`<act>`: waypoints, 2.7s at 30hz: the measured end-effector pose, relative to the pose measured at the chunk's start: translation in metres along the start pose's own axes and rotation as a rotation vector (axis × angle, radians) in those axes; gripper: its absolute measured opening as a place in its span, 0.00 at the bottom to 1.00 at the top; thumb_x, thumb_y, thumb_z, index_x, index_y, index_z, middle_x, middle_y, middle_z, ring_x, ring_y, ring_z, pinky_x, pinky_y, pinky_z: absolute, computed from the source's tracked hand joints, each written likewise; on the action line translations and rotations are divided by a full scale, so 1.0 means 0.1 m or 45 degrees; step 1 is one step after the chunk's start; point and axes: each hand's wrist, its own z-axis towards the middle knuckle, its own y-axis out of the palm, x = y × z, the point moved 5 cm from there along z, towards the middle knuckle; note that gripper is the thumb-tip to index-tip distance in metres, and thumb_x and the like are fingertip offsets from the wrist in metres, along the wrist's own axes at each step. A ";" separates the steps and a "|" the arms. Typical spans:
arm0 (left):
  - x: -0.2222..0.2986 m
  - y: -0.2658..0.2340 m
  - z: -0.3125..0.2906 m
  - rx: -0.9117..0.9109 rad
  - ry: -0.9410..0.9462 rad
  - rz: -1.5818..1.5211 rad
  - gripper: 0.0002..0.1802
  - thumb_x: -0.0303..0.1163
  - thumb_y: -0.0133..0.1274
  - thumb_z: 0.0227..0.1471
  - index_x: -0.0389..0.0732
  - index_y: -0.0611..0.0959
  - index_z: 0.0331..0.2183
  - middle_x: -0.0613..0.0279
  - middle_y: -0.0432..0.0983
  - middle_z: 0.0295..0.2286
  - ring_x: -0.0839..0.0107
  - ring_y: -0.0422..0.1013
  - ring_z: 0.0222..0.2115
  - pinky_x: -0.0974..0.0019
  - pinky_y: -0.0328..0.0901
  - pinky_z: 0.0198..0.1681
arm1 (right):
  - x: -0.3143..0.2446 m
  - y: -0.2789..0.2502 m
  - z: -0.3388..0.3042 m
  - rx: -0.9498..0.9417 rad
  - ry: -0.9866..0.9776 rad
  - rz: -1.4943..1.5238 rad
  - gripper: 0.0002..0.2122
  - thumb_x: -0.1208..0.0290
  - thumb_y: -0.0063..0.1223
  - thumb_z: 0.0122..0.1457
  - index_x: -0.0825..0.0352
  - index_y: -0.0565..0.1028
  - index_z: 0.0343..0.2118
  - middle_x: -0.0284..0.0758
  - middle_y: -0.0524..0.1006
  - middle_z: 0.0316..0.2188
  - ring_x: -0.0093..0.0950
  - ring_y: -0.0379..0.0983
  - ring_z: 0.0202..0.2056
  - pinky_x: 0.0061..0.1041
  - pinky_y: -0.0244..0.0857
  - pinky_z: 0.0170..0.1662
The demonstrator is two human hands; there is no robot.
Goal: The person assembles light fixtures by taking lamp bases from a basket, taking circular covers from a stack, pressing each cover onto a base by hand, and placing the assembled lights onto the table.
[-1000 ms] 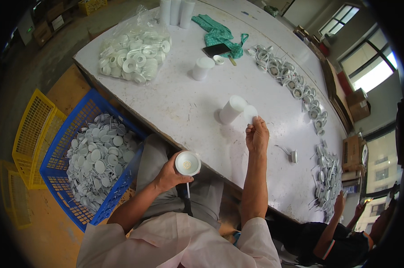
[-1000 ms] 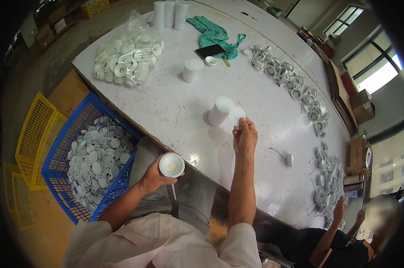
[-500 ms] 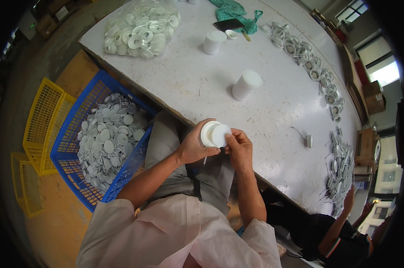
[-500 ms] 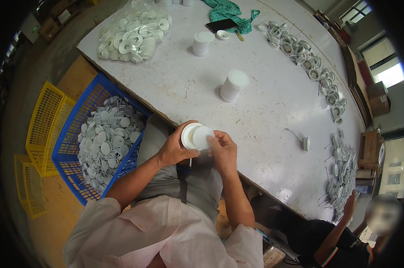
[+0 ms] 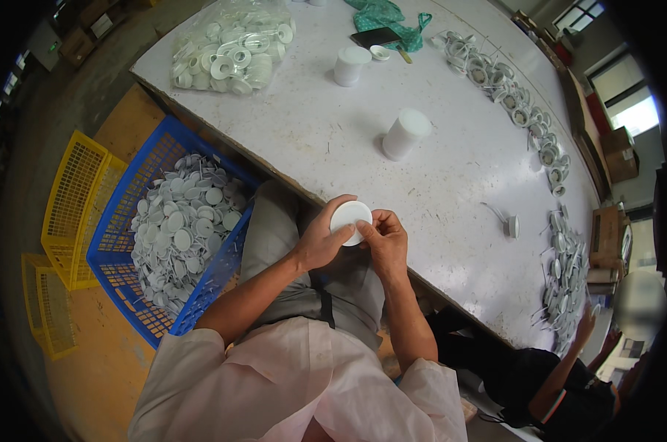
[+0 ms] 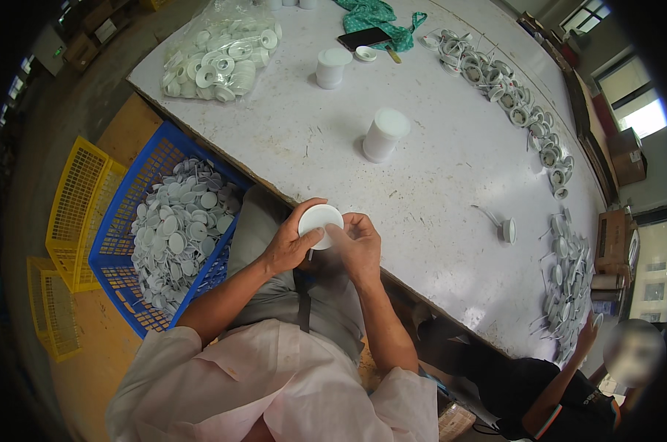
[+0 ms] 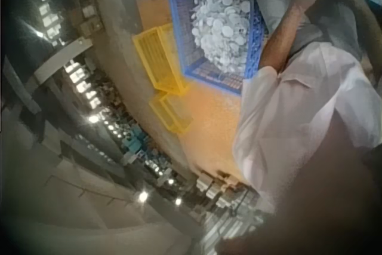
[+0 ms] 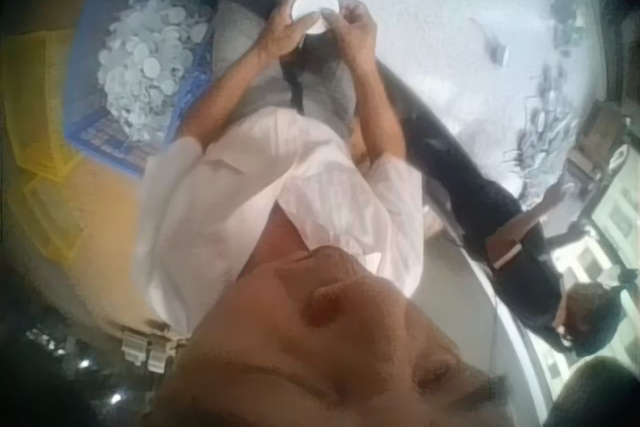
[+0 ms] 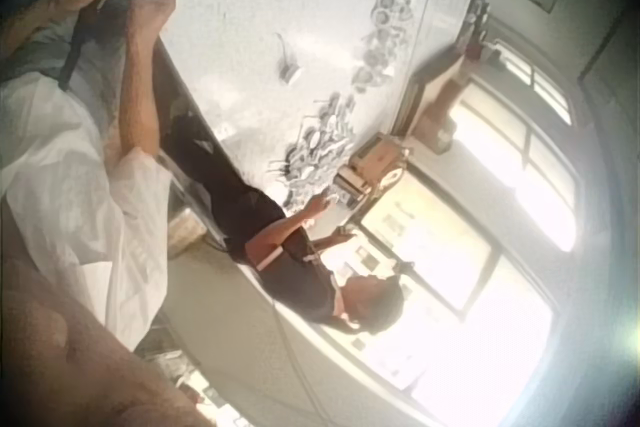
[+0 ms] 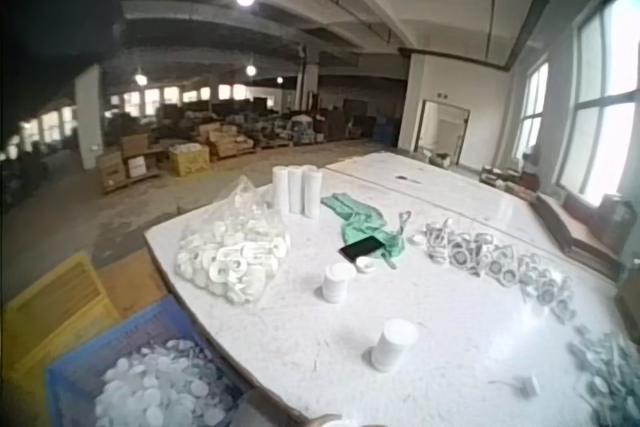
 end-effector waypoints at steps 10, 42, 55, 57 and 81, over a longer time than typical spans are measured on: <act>-0.10 0.06 -0.02 -0.052 0.018 0.078 0.25 0.25 0.47 0.52 0.38 0.64 0.53 0.55 0.69 0.42 0.69 0.67 0.42 0.66 0.63 0.46 | 0.16 -0.10 -0.02 -0.065 0.192 0.013 0.09 0.76 0.59 0.51 0.64 0.67 0.26 0.27 0.71 0.23 0.14 0.66 0.22 0.13 0.61 0.24; -1.39 -3.44 -1.17 0.954 -0.267 0.084 0.19 0.34 0.53 0.52 0.35 0.76 0.44 0.60 0.76 0.36 0.70 0.74 0.37 0.70 0.68 0.35 | -0.50 -1.96 0.39 0.849 -0.641 -1.068 0.32 0.70 0.64 0.47 0.72 0.63 0.55 0.47 0.67 0.51 0.38 0.65 0.52 0.31 0.59 0.54; 0.08 -0.09 0.11 -0.474 -0.061 -0.550 0.47 0.14 0.48 0.38 0.38 0.50 0.60 0.58 0.58 0.53 0.67 0.57 0.55 0.64 0.56 0.57 | -0.47 0.22 -0.14 -0.218 -1.057 -0.923 0.37 0.81 0.62 0.38 0.69 0.61 0.56 0.49 0.61 0.55 0.46 0.59 0.56 0.38 0.56 0.57; -0.01 -0.20 0.06 -0.387 -0.062 -0.614 0.43 0.20 0.52 0.39 0.35 0.56 0.58 0.57 0.62 0.51 0.69 0.59 0.54 0.64 0.54 0.58 | -0.50 0.31 -0.18 -0.433 -0.968 -0.918 0.39 0.82 0.59 0.39 0.69 0.57 0.59 0.50 0.58 0.58 0.48 0.54 0.59 0.39 0.51 0.60; -0.40 -0.29 -0.40 -0.174 -0.246 -0.604 0.36 0.17 0.58 0.41 0.35 0.63 0.52 0.59 0.71 0.42 0.70 0.72 0.42 0.66 0.67 0.48 | -0.81 -0.68 1.36 0.386 -0.140 0.238 0.11 0.66 0.54 0.57 0.70 0.69 0.34 0.28 0.67 0.21 0.16 0.61 0.18 0.13 0.57 0.20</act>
